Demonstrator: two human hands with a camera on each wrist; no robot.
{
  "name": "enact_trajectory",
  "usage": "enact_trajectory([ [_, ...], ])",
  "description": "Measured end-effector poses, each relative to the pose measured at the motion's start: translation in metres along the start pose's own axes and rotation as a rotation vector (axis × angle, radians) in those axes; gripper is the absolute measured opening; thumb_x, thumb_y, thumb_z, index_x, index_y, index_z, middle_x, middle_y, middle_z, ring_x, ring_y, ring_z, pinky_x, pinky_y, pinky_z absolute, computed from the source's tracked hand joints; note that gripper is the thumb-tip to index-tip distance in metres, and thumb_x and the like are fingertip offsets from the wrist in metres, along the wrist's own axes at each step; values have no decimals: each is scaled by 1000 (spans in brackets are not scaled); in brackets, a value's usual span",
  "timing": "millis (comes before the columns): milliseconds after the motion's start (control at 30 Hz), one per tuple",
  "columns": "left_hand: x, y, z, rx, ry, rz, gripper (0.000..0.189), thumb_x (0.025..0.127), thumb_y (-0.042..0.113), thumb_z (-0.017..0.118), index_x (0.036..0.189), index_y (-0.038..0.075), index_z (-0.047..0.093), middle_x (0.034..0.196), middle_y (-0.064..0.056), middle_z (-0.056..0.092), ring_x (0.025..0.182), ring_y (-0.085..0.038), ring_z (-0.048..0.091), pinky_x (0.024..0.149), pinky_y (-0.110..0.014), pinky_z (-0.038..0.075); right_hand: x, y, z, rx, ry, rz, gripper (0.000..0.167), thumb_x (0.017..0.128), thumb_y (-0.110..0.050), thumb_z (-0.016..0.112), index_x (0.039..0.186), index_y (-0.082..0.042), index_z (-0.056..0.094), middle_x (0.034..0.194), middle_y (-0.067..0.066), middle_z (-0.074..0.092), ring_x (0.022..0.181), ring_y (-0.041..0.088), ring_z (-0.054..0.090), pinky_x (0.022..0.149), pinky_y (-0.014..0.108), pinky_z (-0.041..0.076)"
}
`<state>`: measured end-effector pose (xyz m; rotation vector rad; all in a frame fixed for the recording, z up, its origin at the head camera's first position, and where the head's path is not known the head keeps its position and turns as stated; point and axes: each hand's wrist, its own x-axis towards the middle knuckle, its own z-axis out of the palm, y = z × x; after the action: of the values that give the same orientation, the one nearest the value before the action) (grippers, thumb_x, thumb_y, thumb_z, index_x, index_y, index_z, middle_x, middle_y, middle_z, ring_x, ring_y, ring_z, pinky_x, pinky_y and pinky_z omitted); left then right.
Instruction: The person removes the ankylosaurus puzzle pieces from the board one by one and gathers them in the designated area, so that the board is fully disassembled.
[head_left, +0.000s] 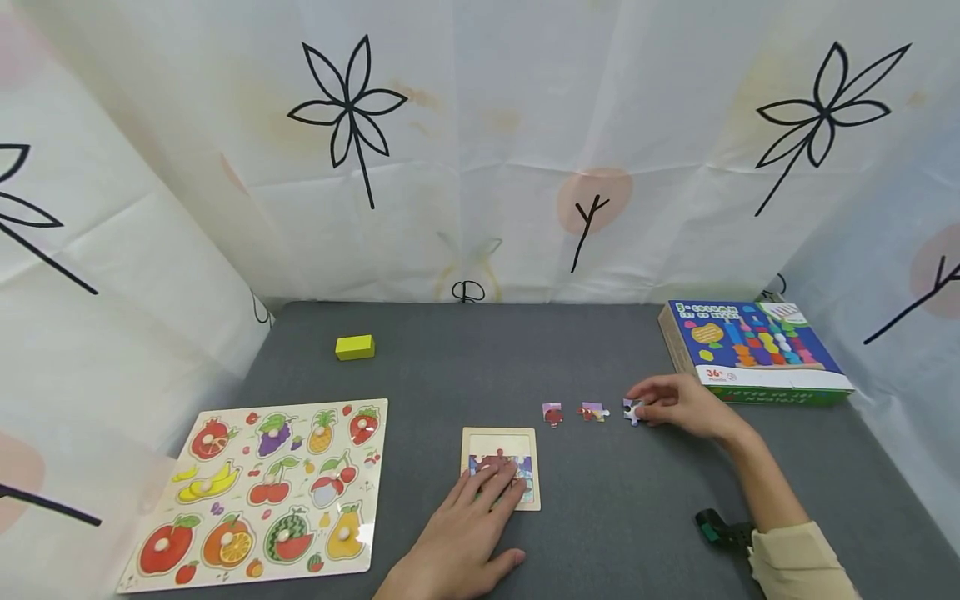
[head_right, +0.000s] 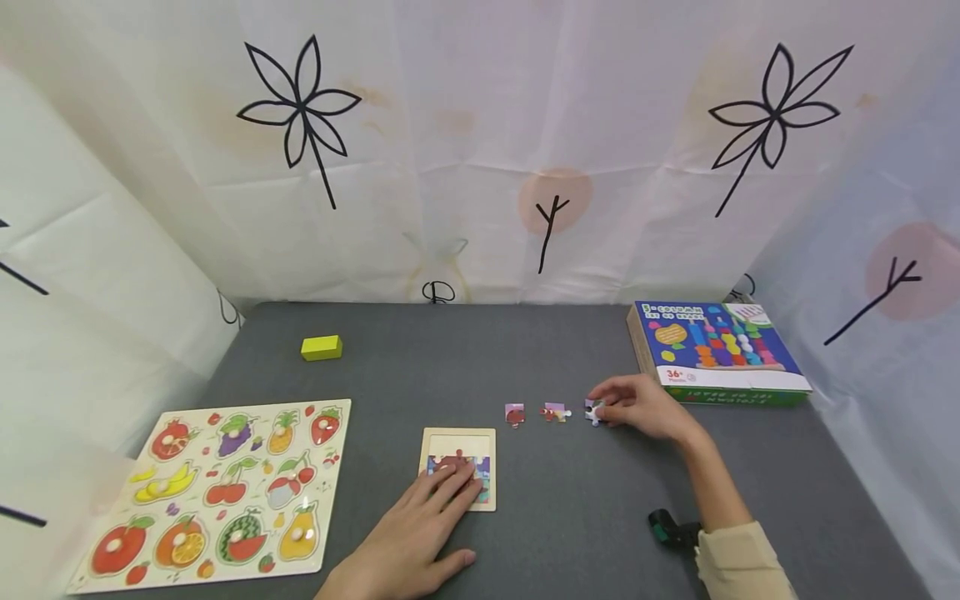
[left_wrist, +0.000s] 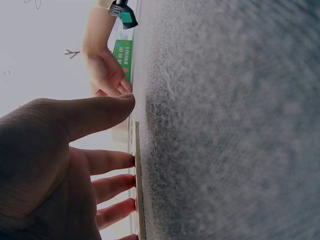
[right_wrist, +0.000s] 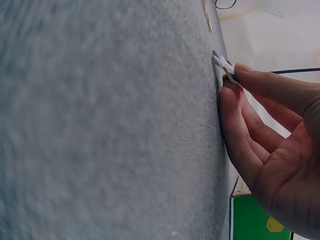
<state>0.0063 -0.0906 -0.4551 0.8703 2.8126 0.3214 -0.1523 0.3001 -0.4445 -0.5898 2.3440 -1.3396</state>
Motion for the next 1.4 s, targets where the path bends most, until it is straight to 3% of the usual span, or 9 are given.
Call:
enact_trajectory([
  [433,1,-1,1,-18,-31,-10,81,99,59,71,167,25,41,178,5,35,164,-23,33,132,-56,35,-1,-1,3,-109,17,-48,23,102,0,70,121,11,74,99,15,76,77,-1,67,66,25,61],
  [833,-1,-2,1,-17,-11,6,79,100,58,70,167,25,42,179,5,34,164,-23,35,132,-55,36,-1,-5,8,-147,71,29,23,102,-3,72,121,7,76,106,18,78,78,0,66,66,24,59],
  [1100,-1,-6,-1,-46,16,23,74,102,53,70,165,23,47,177,4,38,163,-21,37,132,-53,36,-3,-8,10,-148,86,36,23,101,-4,73,121,7,76,104,17,77,78,2,69,67,26,62],
  [1400,0,-10,-3,-92,15,31,68,104,50,68,162,21,51,174,5,41,163,-20,37,132,-52,37,-4,-15,18,-59,89,-5,25,102,-4,73,123,8,74,108,24,77,82,4,75,72,29,66],
])
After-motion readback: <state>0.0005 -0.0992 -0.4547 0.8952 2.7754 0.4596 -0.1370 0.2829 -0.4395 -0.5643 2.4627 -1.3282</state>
